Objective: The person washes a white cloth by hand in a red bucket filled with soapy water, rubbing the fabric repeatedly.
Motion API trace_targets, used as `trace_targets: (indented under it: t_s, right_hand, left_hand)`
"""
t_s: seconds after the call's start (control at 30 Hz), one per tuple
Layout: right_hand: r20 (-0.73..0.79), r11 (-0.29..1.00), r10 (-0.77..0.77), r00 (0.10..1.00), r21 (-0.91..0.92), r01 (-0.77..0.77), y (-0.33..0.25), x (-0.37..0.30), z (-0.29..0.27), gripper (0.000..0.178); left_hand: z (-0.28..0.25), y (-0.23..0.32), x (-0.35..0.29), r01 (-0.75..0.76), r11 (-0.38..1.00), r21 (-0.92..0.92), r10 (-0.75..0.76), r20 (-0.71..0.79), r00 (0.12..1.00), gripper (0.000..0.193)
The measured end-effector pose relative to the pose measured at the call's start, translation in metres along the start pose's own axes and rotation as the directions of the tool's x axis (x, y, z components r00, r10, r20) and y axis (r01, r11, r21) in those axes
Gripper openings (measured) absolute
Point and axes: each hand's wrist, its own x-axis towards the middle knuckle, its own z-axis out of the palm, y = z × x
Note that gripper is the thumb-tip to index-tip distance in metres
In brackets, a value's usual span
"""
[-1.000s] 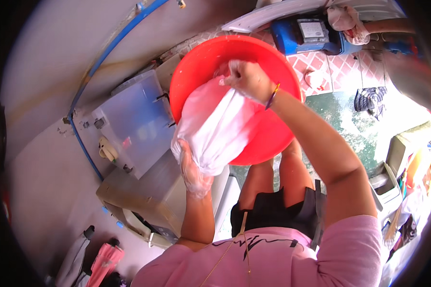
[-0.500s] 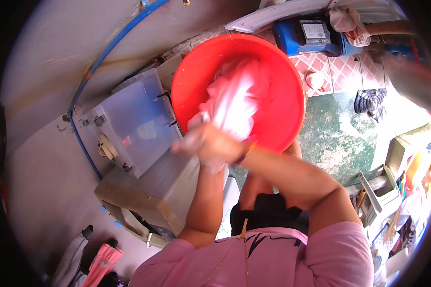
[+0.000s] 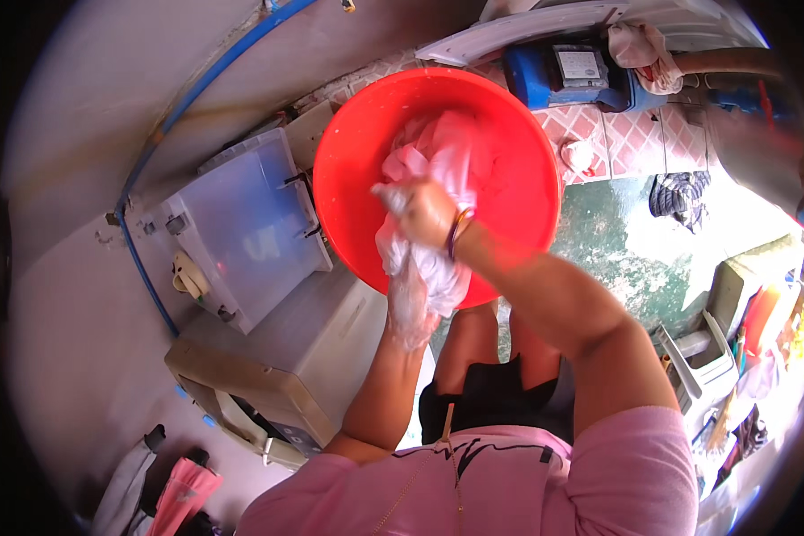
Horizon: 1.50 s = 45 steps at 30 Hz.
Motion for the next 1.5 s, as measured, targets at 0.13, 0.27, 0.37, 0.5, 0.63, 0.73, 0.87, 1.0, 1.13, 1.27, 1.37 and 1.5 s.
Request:
trace_targets:
  t_s: [0.13, 0.27, 0.37, 0.5, 0.63, 0.73, 0.87, 1.0, 1.13, 1.27, 1.37, 1.5]
  right_hand:
    - [-0.034, 0.958, -0.236, 0.971, -0.173, 0.227, -0.031, -0.02, 0.022, 0.013]
    - [0.067, 0.909, -0.417, 0.906, 0.016, 0.417, -0.067, -0.044, 0.042, 0.015]
    - [0.014, 0.988, -0.07, 0.997, -0.14, 0.071, 0.011, -0.01, -0.001, 0.015]
    - [0.097, 0.962, -0.273, 0.957, 0.008, 0.273, -0.015, -0.026, 0.015, 0.013]
    - [0.036, 0.871, -0.486, 0.873, 0.099, 0.481, -0.064, -0.046, 0.036, 0.008]
    - [-0.044, 0.97, -0.206, 0.978, -0.141, 0.198, 0.049, -0.012, -0.014, 0.009]
    - [0.069, 0.898, 0.421, 0.905, 0.106, -0.426, 0.0, 0.037, -0.066, 0.037]
    - [0.554, 0.967, 0.251, 0.794, -0.104, -0.234, -0.017, 0.02, -0.077, 0.036]
    - [0.565, 0.788, 0.368, 0.738, 0.232, -0.57, -0.002, 0.019, -0.083, 0.021]
    - [0.177, 0.857, 0.269, 0.947, 0.406, -0.319, -0.045, -0.012, -0.001, 0.012]
    - [0.204, 0.971, -0.169, 0.964, 0.202, 0.128, -0.061, -0.02, 0.029, 0.03]
    - [0.031, 0.989, -0.139, 0.99, 0.054, 0.137, 0.002, 0.006, -0.005, 0.027]
  left_hand:
    - [-0.005, 0.008, 0.002, 0.072, 0.996, -0.051, -0.074, -0.04, 0.996, 0.031]
    - [-0.001, 0.012, 0.004, 0.029, 0.991, -0.127, -0.044, -0.119, 0.992, 0.024]
    - [0.018, 0.005, 0.0, 0.068, 0.975, -0.212, -0.114, -0.214, 0.97, 0.02]
    - [0.002, 0.012, 0.003, 0.042, 0.995, -0.09, -0.051, -0.111, 0.993, 0.028]
    - [-0.014, 0.015, 0.003, -0.048, 0.999, 0.012, 0.048, -0.096, 0.994, 0.038]
    - [-0.012, 0.012, -0.01, -0.117, 0.975, 0.191, 0.155, -0.197, 0.968, 0.046]
    - [-0.014, 0.048, -0.032, -0.237, 0.971, 0.01, 0.236, -0.152, 0.96, 0.048]
    - [-0.013, 0.063, -0.019, -0.459, 0.884, 0.089, 0.468, -0.143, 0.872, 0.042]
    - [-0.01, 0.057, -0.008, -0.47, 0.882, 0.042, 0.468, -0.201, 0.861, 0.032]
    - [-0.04, 0.018, 0.03, -0.652, 0.707, -0.274, 0.648, -0.119, 0.752, 0.033]
    - [-0.052, 0.003, 0.035, -0.565, 0.699, -0.439, 0.591, -0.091, 0.802, 0.032]
    - [0.047, 0.009, 0.007, 0.143, 0.845, 0.515, 0.261, -0.631, 0.73, 0.029]
